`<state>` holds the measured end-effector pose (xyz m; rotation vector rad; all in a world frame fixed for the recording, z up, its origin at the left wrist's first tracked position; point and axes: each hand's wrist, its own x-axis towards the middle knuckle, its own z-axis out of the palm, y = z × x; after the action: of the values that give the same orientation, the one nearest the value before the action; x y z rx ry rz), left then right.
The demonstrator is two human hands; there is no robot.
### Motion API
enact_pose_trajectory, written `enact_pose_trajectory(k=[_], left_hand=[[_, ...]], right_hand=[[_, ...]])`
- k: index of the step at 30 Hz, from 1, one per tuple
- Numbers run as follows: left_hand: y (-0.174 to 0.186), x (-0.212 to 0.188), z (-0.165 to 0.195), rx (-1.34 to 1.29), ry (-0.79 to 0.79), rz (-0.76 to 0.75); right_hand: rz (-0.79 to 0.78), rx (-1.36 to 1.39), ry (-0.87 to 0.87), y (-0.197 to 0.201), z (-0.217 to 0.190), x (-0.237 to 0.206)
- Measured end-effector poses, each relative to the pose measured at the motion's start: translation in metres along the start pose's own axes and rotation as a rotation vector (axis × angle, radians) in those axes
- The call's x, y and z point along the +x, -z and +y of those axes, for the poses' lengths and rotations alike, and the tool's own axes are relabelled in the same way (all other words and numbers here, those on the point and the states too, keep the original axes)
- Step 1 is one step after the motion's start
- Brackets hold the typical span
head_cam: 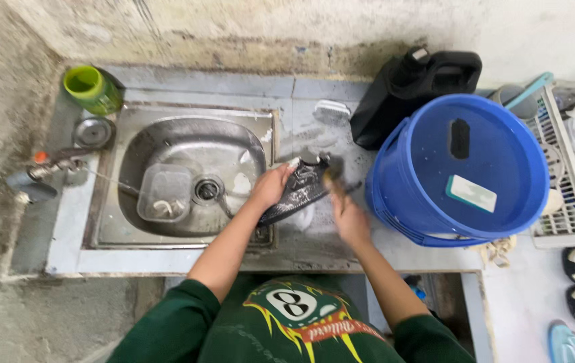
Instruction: The person washes a pair of black and white sneakers in a sink. They rinse the shoes under running water, scrub them with a brush, and rinse them again.
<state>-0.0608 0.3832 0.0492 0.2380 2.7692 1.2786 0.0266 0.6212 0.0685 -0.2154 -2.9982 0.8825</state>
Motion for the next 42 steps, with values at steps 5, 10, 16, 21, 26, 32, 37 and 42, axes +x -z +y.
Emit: enact_pose_trajectory(k=[5,10,16,21,26,32,37,42], left_hand=[[0.003,-0.006,0.012,0.058,0.063,0.008],[0.004,-0.009,0.019,0.045,0.029,0.047],[0.001,-0.010,0.014,0.025,-0.018,0.077],[0.001,-0.009,0.013,0.065,0.014,0.066],[0.003,-0.008,0.015,0.046,0.011,0.041],[0.008,-0.009,0.020,0.058,0.020,0.050],[0.003,-0.011,0.016,0.097,0.052,0.028],[-0.005,-0.012,0.007,0.054,-0.166,0.178]], right_hand=[[-0.204,0.062,0.083,0.011,-0.014,0.000],[-0.179,0.037,-0.224,0.017,-0.017,0.003],[-0.152,-0.055,-0.019,0.003,-0.012,-0.001],[-0.084,0.038,-0.055,0.005,0.005,0.005],[-0.201,-0.027,-0.162,0.007,0.004,0.000],[-0.362,-0.072,0.103,0.001,-0.016,-0.002],[-0.118,-0.062,-0.082,-0.008,-0.008,0.027],[-0.078,-0.139,0.034,-0.019,0.007,0.047]])
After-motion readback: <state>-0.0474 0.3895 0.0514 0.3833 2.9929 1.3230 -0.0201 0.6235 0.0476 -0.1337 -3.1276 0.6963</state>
